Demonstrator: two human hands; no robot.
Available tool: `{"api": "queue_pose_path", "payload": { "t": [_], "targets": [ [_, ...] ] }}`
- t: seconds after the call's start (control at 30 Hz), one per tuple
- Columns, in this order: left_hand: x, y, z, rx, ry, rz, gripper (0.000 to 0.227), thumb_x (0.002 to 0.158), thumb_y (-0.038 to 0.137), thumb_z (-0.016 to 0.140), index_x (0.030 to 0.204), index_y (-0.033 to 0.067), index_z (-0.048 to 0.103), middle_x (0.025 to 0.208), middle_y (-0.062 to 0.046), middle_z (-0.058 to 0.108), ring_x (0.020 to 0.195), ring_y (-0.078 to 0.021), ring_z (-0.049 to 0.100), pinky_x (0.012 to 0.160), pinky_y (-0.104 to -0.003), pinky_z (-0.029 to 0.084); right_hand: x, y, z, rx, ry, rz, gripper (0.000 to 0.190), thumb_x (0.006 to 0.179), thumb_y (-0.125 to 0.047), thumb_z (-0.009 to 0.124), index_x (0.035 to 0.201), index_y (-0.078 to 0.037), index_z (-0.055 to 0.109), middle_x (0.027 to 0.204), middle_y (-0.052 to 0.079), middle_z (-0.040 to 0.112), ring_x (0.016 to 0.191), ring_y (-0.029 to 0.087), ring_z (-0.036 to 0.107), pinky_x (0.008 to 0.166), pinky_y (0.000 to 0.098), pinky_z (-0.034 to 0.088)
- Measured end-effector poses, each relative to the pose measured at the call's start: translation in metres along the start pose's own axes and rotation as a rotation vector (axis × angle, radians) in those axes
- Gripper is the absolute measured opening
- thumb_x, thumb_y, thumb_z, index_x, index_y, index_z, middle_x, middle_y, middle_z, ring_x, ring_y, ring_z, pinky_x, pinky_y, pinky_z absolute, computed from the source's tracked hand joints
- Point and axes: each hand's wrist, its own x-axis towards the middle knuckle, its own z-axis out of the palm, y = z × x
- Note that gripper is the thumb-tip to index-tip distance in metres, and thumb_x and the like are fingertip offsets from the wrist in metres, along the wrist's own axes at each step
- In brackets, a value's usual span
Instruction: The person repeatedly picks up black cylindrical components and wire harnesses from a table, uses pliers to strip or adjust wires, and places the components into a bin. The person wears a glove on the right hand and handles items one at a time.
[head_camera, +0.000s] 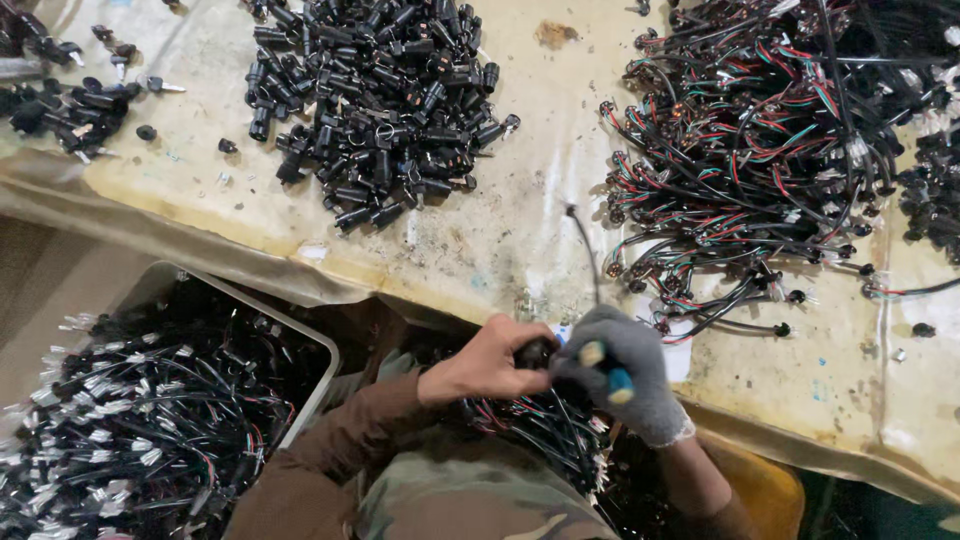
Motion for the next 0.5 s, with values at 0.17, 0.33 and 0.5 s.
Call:
{"api": "queue_pose_path", "payload": {
  "t": [0.17, 0.33, 0.5],
  "targets": [
    [0.008, -0.006, -0.013, 0.208, -0.305, 0.173, 0.030, 0.077, 0.029, 0.080, 0.093, 0.0060, 0.070, 0.073, -0.017, 0.064, 0.067, -0.0367, 0.065, 0.060, -0.041, 0.051, 0.013, 0.000, 0.003, 0.073, -0.447, -0.054, 0.022, 0.070, -0.014, 0.086, 0.086, -0.006, 0.073, 0.082, 0.009, 0.070, 0.078, 0.025, 0.070, 0.070, 0.0340, 0.054],
    [0.002, -0.005, -0.010, 0.371, 0.048, 0.061, 0.028, 0.073, 0.032, 0.081, 0.083, 0.0088, 0.068, 0.071, -0.017, 0.064, 0.066, -0.0387, 0.066, 0.058, -0.044, 0.052, -0.006, -0.003, 0.042, 0.024, 0.115, 0.187, 0.016, 0.079, -0.008, 0.080, 0.088, -0.004, 0.067, 0.085, 0.008, 0.069, 0.075, 0.020, 0.068, 0.070, 0.0310, 0.053],
    [-0.015, 0.014, 0.016, 0.414, 0.039, 0.155, 0.025, 0.075, 0.029, 0.079, 0.082, 0.0093, 0.066, 0.070, -0.013, 0.064, 0.066, -0.0362, 0.065, 0.056, -0.045, 0.049, -0.036, -0.010, 0.034, 0.626, 0.239, 0.038, 0.033, 0.085, -0.027, 0.084, 0.086, -0.008, 0.057, 0.083, 0.005, 0.061, 0.075, 0.016, 0.060, 0.068, 0.0287, 0.049]
  ]
}}
